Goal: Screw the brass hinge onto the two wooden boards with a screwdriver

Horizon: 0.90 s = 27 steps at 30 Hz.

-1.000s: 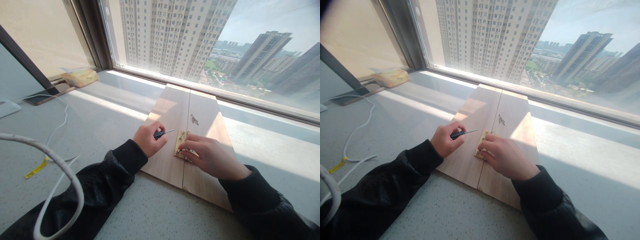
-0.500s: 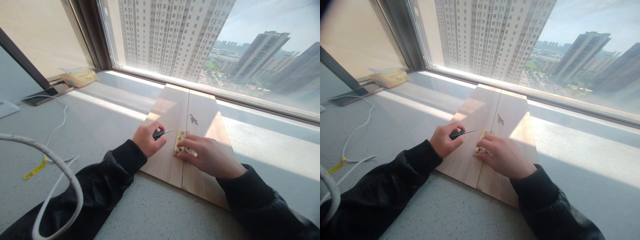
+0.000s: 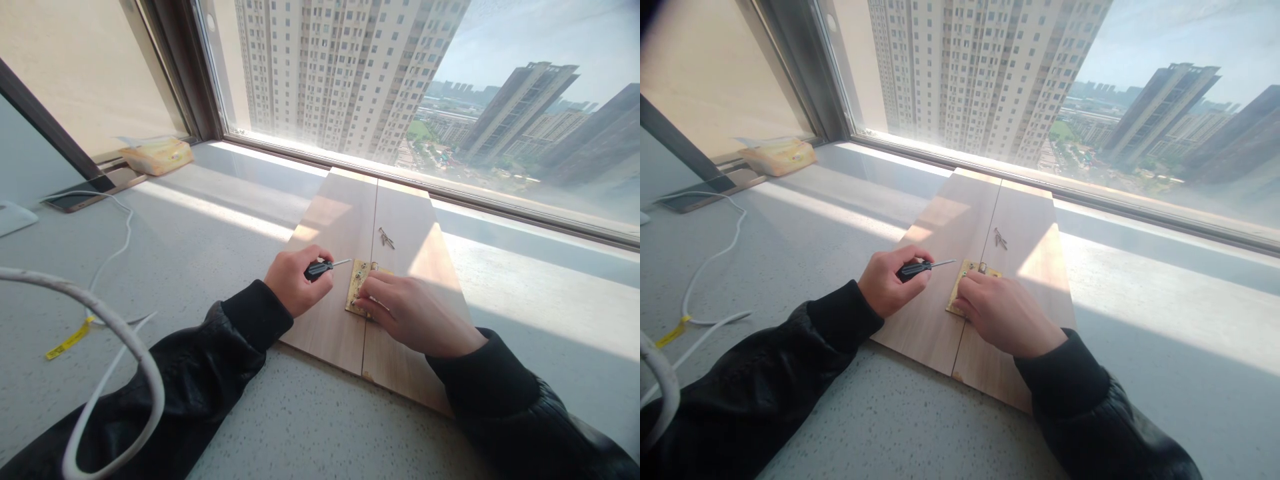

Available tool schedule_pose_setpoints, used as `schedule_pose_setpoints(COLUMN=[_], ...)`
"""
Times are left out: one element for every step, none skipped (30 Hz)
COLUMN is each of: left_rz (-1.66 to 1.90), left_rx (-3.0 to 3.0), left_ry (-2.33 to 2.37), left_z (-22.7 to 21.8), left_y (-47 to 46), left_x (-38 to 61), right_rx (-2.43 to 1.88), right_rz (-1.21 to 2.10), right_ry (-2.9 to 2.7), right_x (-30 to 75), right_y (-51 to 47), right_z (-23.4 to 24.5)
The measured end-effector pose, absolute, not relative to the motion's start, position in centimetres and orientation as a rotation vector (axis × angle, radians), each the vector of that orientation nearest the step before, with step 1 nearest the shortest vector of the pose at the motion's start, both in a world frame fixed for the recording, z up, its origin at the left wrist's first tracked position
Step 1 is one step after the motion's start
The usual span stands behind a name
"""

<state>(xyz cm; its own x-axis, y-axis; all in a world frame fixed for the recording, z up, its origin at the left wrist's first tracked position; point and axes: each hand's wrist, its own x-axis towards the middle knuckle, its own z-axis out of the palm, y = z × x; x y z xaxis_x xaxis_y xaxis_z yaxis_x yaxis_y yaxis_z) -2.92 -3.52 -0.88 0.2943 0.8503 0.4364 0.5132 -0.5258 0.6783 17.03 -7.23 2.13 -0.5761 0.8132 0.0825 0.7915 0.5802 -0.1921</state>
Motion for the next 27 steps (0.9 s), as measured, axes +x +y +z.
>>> schedule_pose_setpoints(left_rz=[1.123, 1.143, 1.169, 1.199, 1.23, 1.26, 1.283, 1.302, 1.314, 1.325, 1.328, 1.322, 1.307, 1.292, 1.283, 1.284, 1.291, 1.304, 1.322, 1.344, 1.37, 1.397, 1.421, 1.44, 1.45, 1.448, 1.443], left_rx=[2.172, 2.191, 2.211, 2.229, 2.245, 2.255, 2.261, 2.266, 2.271, 2.277, 2.281, 2.279, 2.271, 2.256, 2.237, 2.217, 2.199, 2.183, 2.167, 2.147, 2.118, 2.079, 2.036, 1.995, 1.965, 1.95, 1.95], left_ry=[1.191, 1.151, 1.104, 1.054, 1.003, 0.954, 0.903, 0.851, 0.8, 0.755, 0.714, 0.676, 0.645, 0.622, 0.603, 0.587, 0.574, 0.573, 0.59, 0.628, 0.689, 0.763, 0.837, 0.901, 0.944, 0.968, 0.983], left_z=[-0.8, -0.8, -0.8, -0.8, -0.8, -0.8, -0.9, -0.9, -1.0, -1.0, -1.0, -1.0, -0.9, -0.8, -0.7, -0.7, -0.6, -0.6, -0.7, -0.8, -0.9, -1.0, -1.1, -1.2, -1.2, -1.3, -1.3], left_y=[-3.6, -3.7, -3.7, -3.8, -3.9, -4.0, -4.2, -4.3, -4.5, -4.7, -4.9, -5.0, -5.2, -5.4, -5.4, -5.5, -5.5, -5.5, -5.4, -5.3, -5.2, -5.1, -5.0, -4.9, -4.8, -4.8, -4.8], left_x=[-2.9, -2.9, -2.9, -2.9, -2.8, -2.7, -2.6, -2.5, -2.4, -2.2, -2.1, -2.0, -1.9, -1.9, -1.9, -1.8, -1.9, -1.9, -1.9, -2.0, -2.0, -2.1, -2.1, -2.1, -2.2, -2.2, -2.2], right_rx=[-1.343, -1.335, -1.334, -1.345, -1.351, -1.341, -1.307, -1.242, -1.162, -1.081, -1.012, -0.975, -0.946, -0.929, -0.912, -0.886, -0.861, -0.852, -0.873, -0.92, -0.99, -1.069, -1.137, -1.187, -1.221, -1.247, -1.267], right_rz=[0.197, 0.189, 0.175, 0.153, 0.122, 0.084, 0.044, 0.011, -0.013, -0.031, -0.039, -0.054, -0.074, -0.096, -0.12, -0.138, -0.154, -0.17, -0.157, -0.107, -0.022, 0.089, 0.211, 0.32, 0.393, 0.43, 0.45], right_ry=[-2.639, -2.623, -2.597, -2.559, -2.506, -2.44, -2.37, -2.309, -2.268, -2.248, -2.256, -2.278, -2.298, -2.312, -2.31, -2.293, -2.273, -2.228, -2.161, -2.063, -1.928, -1.778, -1.638, -1.53, -1.472, -1.453, -1.466], right_x=[17.1, 17.2, 17.3, 17.4, 17.4, 17.3, 17.1, 16.8, 16.4, 16.0, 15.5, 15.1, 14.7, 14.5, 14.4, 14.5, 14.6, 14.8, 15.0, 15.3, 15.5, 15.7, 15.9, 16.1, 16.2, 16.3, 16.3], right_y=[-7.2, -7.2, -7.2, -7.3, -7.4, -7.6, -7.8, -8.1, -8.4, -8.7, -9.0, -9.2, -9.4, -9.4, -9.5, -9.4, -9.4, -9.4, -9.3, -9.3, -9.2, -9.2, -9.2, -9.1, -9.0, -8.9, -8.8], right_z=[2.1, 2.2, 2.3, 2.6, 2.9, 3.2, 3.5, 3.8, 4.0, 4.1, 4.1, 4.0, 3.8, 3.6, 3.5, 3.5, 3.6, 3.8, 4.1, 4.4, 4.8, 5.1, 5.4, 5.5, 5.6, 5.6, 5.4])
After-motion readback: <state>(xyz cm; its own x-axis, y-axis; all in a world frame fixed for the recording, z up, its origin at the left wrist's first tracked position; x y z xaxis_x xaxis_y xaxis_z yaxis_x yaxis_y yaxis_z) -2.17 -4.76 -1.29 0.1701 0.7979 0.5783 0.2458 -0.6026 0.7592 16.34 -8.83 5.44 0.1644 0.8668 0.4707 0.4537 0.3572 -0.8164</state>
